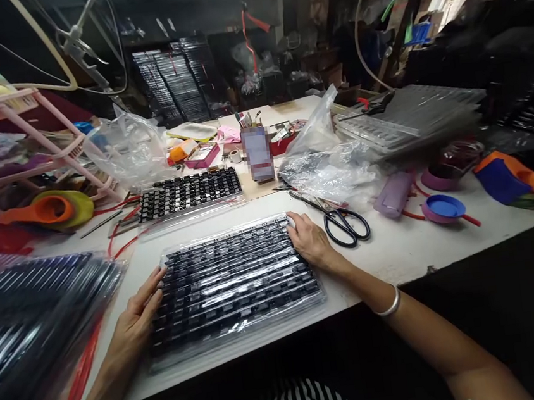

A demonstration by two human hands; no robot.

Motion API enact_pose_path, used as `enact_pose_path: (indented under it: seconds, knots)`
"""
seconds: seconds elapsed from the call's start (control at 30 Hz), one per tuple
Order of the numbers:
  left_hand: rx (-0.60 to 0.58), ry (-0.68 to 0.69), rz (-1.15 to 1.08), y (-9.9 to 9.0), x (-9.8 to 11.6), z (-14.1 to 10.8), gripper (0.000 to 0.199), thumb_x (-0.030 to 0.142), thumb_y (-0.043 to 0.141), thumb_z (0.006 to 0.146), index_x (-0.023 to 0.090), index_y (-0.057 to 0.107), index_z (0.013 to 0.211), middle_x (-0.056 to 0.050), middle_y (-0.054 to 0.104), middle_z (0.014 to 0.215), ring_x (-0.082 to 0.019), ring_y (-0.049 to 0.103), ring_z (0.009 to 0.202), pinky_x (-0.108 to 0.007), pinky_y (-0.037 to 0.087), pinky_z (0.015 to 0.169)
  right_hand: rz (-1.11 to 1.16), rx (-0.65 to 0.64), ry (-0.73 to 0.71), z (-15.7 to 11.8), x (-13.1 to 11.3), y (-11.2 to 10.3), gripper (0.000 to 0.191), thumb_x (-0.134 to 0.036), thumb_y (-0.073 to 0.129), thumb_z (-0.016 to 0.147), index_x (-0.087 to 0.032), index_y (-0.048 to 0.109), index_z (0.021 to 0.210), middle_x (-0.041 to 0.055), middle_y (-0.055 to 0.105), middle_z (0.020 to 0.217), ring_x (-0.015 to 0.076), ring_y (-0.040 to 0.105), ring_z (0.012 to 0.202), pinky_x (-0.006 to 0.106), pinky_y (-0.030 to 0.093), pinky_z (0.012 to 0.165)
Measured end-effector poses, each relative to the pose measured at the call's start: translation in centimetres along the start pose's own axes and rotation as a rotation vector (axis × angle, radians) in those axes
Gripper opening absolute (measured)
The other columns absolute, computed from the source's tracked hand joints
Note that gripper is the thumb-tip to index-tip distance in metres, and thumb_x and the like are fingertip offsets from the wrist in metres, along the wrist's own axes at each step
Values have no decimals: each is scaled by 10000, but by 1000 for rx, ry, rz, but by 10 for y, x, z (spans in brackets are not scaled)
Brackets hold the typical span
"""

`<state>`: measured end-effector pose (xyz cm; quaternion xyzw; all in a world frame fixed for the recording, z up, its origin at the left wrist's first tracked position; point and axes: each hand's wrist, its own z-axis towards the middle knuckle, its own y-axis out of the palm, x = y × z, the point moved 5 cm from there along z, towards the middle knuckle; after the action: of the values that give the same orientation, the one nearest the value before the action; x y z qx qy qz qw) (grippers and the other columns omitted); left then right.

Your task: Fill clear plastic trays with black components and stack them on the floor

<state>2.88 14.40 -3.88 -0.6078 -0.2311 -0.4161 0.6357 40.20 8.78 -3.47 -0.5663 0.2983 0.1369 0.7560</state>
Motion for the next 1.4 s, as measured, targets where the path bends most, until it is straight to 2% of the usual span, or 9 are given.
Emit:
enact_pose_path:
  seconds: [0.13, 0.37, 0.5, 0.6, 0.8, 0.9, 1.0, 1.2, 1.4]
  knots:
    - [65, -19, -116, 0, 7, -5, 440, 410, 501, 864, 236, 539, 1265, -49, 466, 1403, -220, 396, 1297, -387, 266, 1103, -43, 1, -31, -2, 0, 3, 440, -314, 361, 916, -117, 488, 1289, 117, 556, 990, 234, 568, 839, 362, 444, 798]
    - [69, 78, 297, 7, 6, 1, 456, 355, 348, 908, 129, 536, 1257, -107, 521, 1347, -194, 453, 1246, -368, 347, 1055, -424, -53, -146, -2, -10, 19, 436, -221, 329, 930, -142, 457, 1339, 147, 537, 1089, 270, 536, 920, 351, 459, 709]
    - [23, 49, 470, 15, 8, 0, 453, 300, 301, 912, 167, 520, 1285, -105, 467, 1393, -268, 473, 1206, -495, 370, 1000, -623, -91, -211, 1, -20, 23, 452, -149, 347, 900, -94, 460, 1335, 189, 554, 1092, 309, 517, 965, 378, 453, 726]
    - [-2, 30, 597, 23, 17, 0, 479, 312, 311, 913, 145, 462, 1336, -162, 396, 1432, -347, 451, 1205, -590, 342, 956, -715, -125, -248, 3, -27, 26, 467, -127, 339, 890, -74, 451, 1340, 245, 491, 1252, 339, 521, 995, 443, 433, 793]
    - [-150, 126, 934, 56, 48, 11, 621, 480, 257, 932, 88, 331, 1408, -164, 214, 1511, -338, 136, 1393, -567, 128, 1091, -481, -176, -236, 10, -26, 39, 499, -379, 306, 949, -221, 359, 1420, 183, 291, 1472, 401, 399, 1217, 522, 372, 923]
    - [-269, 174, 897, 84, 63, 18, 704, 570, 186, 914, 117, 214, 1451, -134, 136, 1531, -293, 75, 1403, -517, 128, 1116, -324, -174, -199, 13, -18, 42, 515, -437, 340, 931, -250, 376, 1409, 132, 276, 1491, 412, 326, 1276, 562, 307, 982]
    - [-250, 240, 849, 101, 76, 20, 726, 591, 154, 906, 116, 200, 1453, -105, 98, 1537, -269, 41, 1406, -499, 109, 1129, -105, -82, -158, 18, -7, 35, 509, -437, 363, 917, -188, 446, 1353, 155, 370, 1427, 351, 365, 1266, 530, 318, 1000]
    - [-166, 288, 860, 100, 81, 16, 718, 583, 171, 910, 110, 194, 1451, -61, 102, 1537, -268, 39, 1409, -517, 116, 1132, 2, 16, -153, 27, 3, 24, 467, -388, 268, 946, -147, 478, 1287, 127, 513, 1206, 213, 496, 1098, 350, 428, 914]
    - [-243, 300, 875, 107, 81, 20, 666, 519, 201, 932, 76, 278, 1423, -106, 240, 1506, -279, 169, 1392, -488, 161, 1126, -183, -91, -234, 30, -12, 30, 354, -324, 371, 920, -194, 582, 1174, 126, 534, 1115, 284, 457, 1041, 473, 320, 922]
